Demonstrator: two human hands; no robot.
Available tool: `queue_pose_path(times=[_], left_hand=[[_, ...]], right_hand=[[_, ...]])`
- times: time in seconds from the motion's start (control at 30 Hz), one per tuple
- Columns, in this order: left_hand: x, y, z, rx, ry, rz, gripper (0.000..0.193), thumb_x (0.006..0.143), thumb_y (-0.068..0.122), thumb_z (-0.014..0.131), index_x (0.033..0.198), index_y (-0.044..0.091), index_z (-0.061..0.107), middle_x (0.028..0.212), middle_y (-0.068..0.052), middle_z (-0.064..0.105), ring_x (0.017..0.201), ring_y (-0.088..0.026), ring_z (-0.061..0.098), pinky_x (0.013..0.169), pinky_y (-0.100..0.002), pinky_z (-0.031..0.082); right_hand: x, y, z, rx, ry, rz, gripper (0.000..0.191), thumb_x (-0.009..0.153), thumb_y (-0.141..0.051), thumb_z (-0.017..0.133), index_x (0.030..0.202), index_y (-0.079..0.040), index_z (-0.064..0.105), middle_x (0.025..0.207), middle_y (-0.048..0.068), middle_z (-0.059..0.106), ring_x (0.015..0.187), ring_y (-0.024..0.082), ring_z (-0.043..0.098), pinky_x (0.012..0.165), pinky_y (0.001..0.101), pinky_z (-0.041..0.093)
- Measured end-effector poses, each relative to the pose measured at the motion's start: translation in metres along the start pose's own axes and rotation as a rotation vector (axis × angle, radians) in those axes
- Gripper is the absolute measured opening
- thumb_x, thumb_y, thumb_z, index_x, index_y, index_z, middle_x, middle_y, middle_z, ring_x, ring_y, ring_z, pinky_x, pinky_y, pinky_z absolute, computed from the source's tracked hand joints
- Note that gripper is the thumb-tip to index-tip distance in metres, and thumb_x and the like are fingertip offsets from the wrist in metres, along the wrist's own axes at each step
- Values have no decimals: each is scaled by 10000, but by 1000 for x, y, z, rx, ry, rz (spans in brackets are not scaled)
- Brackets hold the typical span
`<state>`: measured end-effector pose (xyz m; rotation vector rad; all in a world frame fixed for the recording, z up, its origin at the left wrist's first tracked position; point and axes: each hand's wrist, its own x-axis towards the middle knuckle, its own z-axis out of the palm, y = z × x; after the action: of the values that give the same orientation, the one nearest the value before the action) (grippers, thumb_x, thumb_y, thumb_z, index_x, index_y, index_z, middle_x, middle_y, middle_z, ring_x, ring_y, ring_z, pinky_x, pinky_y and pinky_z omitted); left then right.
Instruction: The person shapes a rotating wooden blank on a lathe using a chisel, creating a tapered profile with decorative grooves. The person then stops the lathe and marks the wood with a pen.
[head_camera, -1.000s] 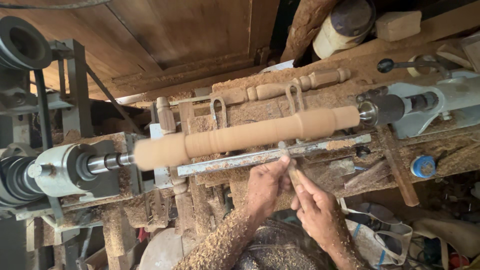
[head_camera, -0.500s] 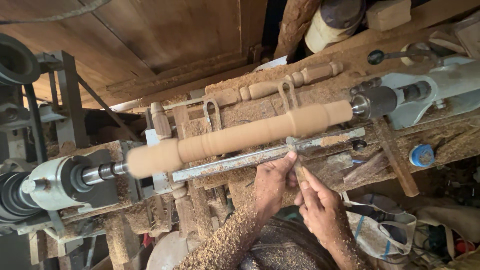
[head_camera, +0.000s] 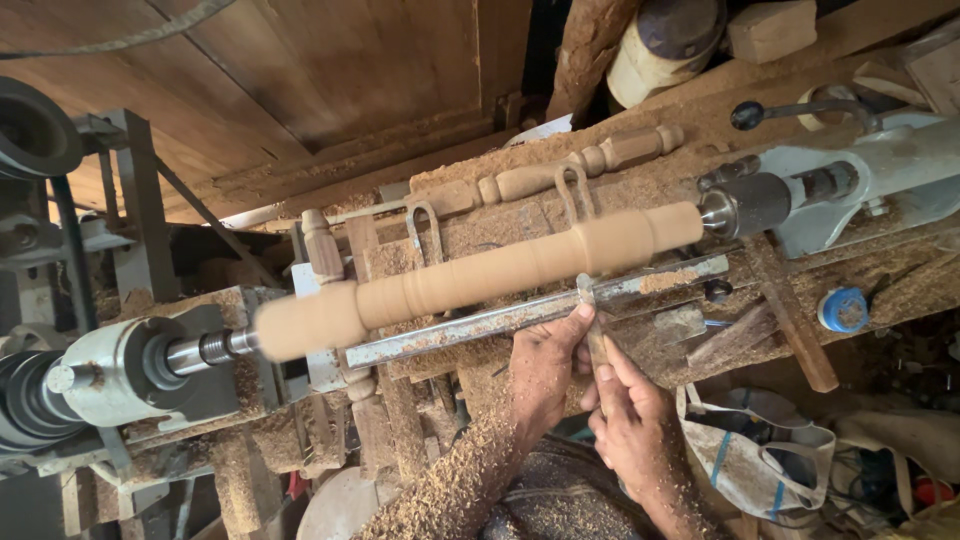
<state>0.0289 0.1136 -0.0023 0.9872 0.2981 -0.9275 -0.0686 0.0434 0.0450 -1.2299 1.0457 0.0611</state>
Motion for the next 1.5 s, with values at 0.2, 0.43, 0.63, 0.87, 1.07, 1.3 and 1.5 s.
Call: queue_pose_path(times=[0.2, 0.43, 0.63, 0.87, 1.07, 1.3, 1.5], left_hand=[[1, -1, 0, 2, 16, 0, 266, 990, 275, 678, 957, 23, 756, 691, -56, 703, 552, -118, 606, 525, -273, 491], [1, 0, -1, 0, 3, -15, 267, 988, 281, 682, 946, 29, 763, 686, -48, 695, 556, -119, 604, 541, -271, 496], [-2, 4, -1, -12, 18, -39, 280, 986, 267, 665, 902, 15, 754, 673, -50, 691, 537, -127, 607, 517, -288, 498], [-5, 3, -11, -28, 15, 59, 264, 989, 256, 681, 927, 18, 774, 699, -48, 705, 535, -96, 560, 507, -261, 443], [-10, 2, -28, -46, 54, 77, 283, 996, 258, 701, 876, 6, 750, 664, -21, 667, 517, -81, 512, 489, -249, 392], [-16, 8, -36, -42, 70, 93, 252, 975, 252, 698, 911, 18, 767, 678, -8, 669, 539, -79, 515, 512, -246, 407], [-20, 11, -42, -63, 108, 73, 241, 979, 248, 689, 940, 24, 769, 693, -10, 677, 565, -84, 550, 538, -246, 441]], right_hand=[[-3, -3, 6, 44, 11, -16, 501, 998, -233, 519, 1498, -204, 538, 723, 36, 531, 438, 78, 410, 339, 231, 314], [0, 3, 3, -7, 17, -31, 506, 996, -221, 524, 1502, -207, 534, 722, 36, 548, 444, 80, 415, 346, 230, 329], [3, -4, -7, -92, -19, -12, 499, 993, -252, 530, 1491, -234, 514, 701, 41, 550, 433, 89, 423, 326, 248, 320], [0, -10, -4, -267, -70, -49, 492, 992, -270, 521, 1481, -233, 561, 657, 27, 534, 434, 90, 421, 354, 251, 349], [3, -1, 1, -286, -122, -86, 468, 1004, -286, 558, 1456, -165, 577, 664, 33, 562, 463, 96, 454, 393, 262, 390], [6, 8, 5, -248, -157, -59, 489, 980, -258, 555, 1457, -153, 587, 674, 34, 544, 483, 99, 433, 412, 263, 373], [11, 13, 9, -246, -197, -83, 478, 1000, -257, 548, 1462, -138, 579, 692, 38, 558, 521, 88, 466, 441, 250, 412]])
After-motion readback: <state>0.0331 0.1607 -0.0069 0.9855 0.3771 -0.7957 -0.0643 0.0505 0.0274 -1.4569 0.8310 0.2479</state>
